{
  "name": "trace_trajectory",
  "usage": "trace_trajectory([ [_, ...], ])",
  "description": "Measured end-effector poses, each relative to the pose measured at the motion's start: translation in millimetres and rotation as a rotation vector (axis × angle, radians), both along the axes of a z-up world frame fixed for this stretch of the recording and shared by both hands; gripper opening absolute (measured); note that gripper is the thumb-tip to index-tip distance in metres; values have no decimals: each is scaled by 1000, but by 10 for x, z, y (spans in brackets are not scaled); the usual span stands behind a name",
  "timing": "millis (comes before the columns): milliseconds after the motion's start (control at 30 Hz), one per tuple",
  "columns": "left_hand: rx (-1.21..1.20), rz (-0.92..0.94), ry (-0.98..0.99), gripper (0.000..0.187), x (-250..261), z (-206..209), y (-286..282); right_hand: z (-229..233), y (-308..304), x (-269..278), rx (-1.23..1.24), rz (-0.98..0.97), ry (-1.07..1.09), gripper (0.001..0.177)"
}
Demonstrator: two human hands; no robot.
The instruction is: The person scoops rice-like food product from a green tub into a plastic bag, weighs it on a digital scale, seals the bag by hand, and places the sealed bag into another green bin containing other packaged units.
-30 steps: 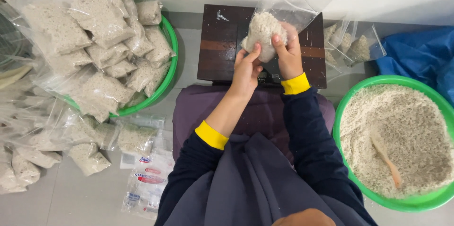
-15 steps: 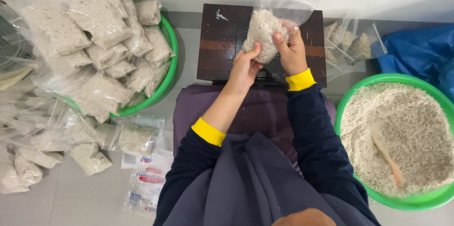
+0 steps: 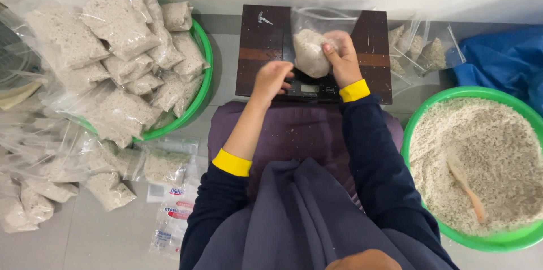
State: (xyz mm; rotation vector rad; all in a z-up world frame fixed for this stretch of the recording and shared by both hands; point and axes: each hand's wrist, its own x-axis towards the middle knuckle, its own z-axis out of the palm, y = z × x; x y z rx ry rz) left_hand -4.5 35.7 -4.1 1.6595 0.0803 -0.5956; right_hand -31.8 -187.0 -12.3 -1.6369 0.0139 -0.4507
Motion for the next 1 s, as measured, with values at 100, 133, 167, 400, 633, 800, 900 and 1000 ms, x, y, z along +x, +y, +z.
trace_trajectory([
  [100, 90, -5, -289, 35, 16, 276, 110, -95, -33, -24, 28, 5, -2, 24],
  [133, 89, -3, -290, 35, 26, 272, 92, -27, 3, -76, 26, 8, -3, 24],
  [167, 112, -30, -342, 40, 37, 269, 75, 42, 40, -127, 23, 26, 11, 25],
  [400, 12, -193, -547, 73, -134, 476, 23, 290, 188, -331, 45, 90, 4, 49],
  [633, -36, -224, -594, 76, -187, 421, 73, 188, 105, -449, 123, 172, -21, 71],
  [800, 0, -212, -584, 80, -156, 335, 144, 240, 81, -563, 160, 191, -34, 70],
  [900, 11, -183, -570, 75, -155, 279, 203, 3, -91, -646, 178, 107, 5, 70],
  [1000, 33, -141, -556, 69, -162, 86, 229, 43, -18, -805, 70, 41, 78, 71],
])
